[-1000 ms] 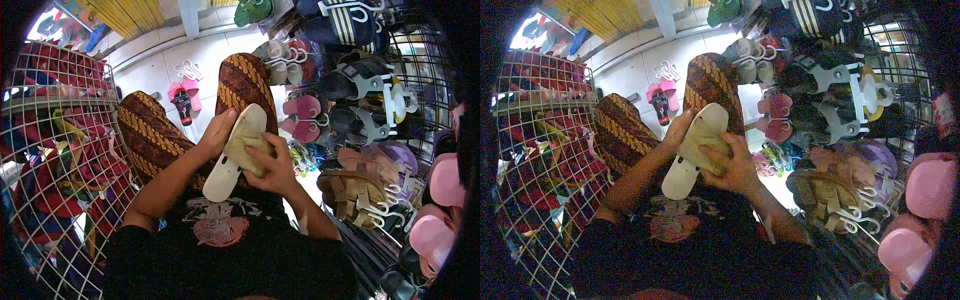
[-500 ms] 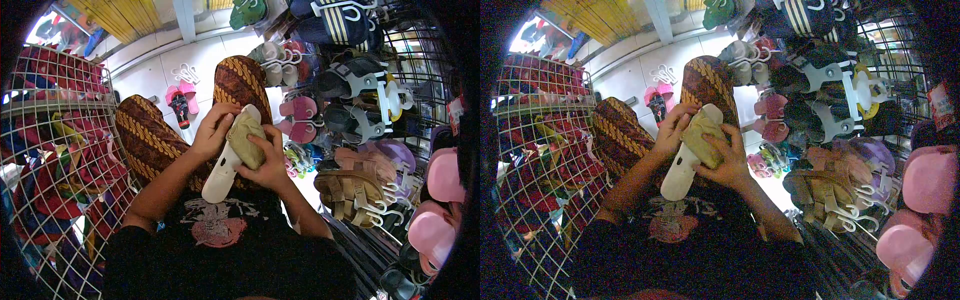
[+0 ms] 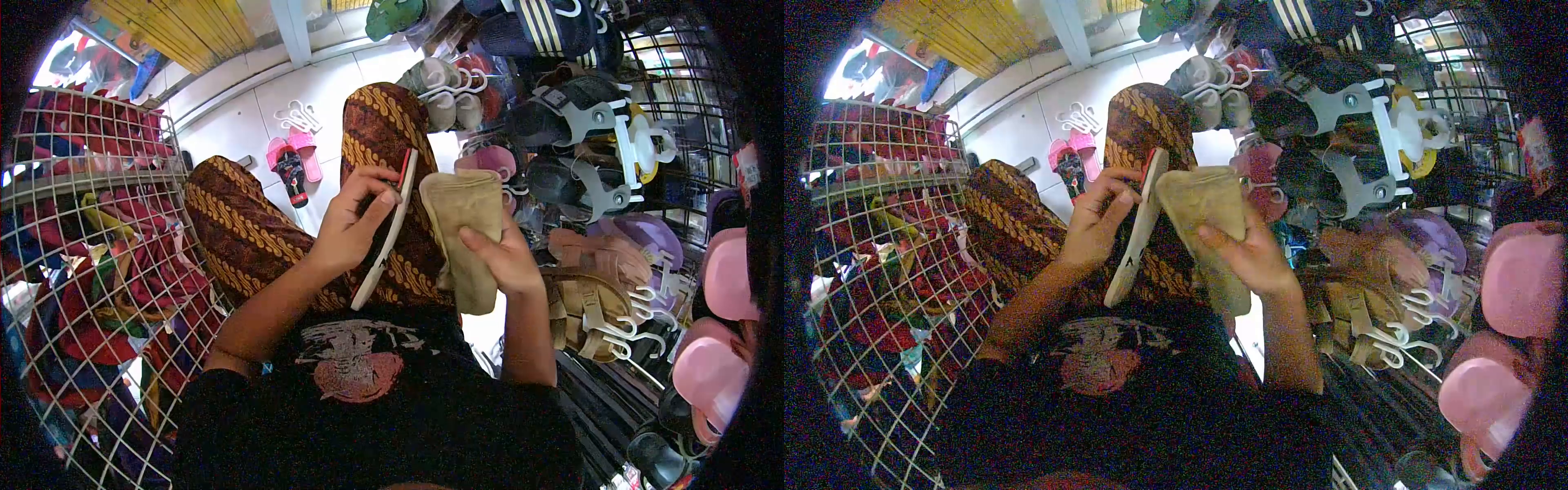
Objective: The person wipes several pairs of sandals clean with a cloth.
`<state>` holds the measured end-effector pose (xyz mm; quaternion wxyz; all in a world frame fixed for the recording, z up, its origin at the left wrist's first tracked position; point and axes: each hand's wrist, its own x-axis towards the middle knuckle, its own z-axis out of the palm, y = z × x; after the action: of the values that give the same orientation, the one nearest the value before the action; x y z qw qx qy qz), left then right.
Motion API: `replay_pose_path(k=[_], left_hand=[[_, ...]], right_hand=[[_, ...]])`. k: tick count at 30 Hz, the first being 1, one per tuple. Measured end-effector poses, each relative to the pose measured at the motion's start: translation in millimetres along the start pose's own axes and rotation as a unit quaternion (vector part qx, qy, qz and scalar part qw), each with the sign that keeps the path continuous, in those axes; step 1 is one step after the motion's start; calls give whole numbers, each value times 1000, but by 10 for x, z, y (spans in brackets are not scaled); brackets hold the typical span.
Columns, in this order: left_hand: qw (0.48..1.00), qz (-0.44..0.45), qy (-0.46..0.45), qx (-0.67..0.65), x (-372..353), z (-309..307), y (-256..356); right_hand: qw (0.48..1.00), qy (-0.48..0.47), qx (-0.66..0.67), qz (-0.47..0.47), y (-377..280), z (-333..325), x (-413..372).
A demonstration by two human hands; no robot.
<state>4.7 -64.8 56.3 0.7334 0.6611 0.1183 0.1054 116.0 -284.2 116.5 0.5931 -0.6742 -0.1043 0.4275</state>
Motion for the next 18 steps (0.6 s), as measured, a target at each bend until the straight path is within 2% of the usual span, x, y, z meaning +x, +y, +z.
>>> replay_pose_path(k=[1,4,13,18], left_hand=[[1000,10,-6,9,-1,9,20],[999,29,-20,38,-22,32,49],[990,66,-61,112,13,28,99],[989,60,-72,118,20,19,93]], right_hand=[[1000,13,15,22,-72,31,-58],[998,-51,33,26,-152,-3,-95],[996,2,-90,20,-105,27,-49],[995,-16,-98,-25,-118,96,-13]])
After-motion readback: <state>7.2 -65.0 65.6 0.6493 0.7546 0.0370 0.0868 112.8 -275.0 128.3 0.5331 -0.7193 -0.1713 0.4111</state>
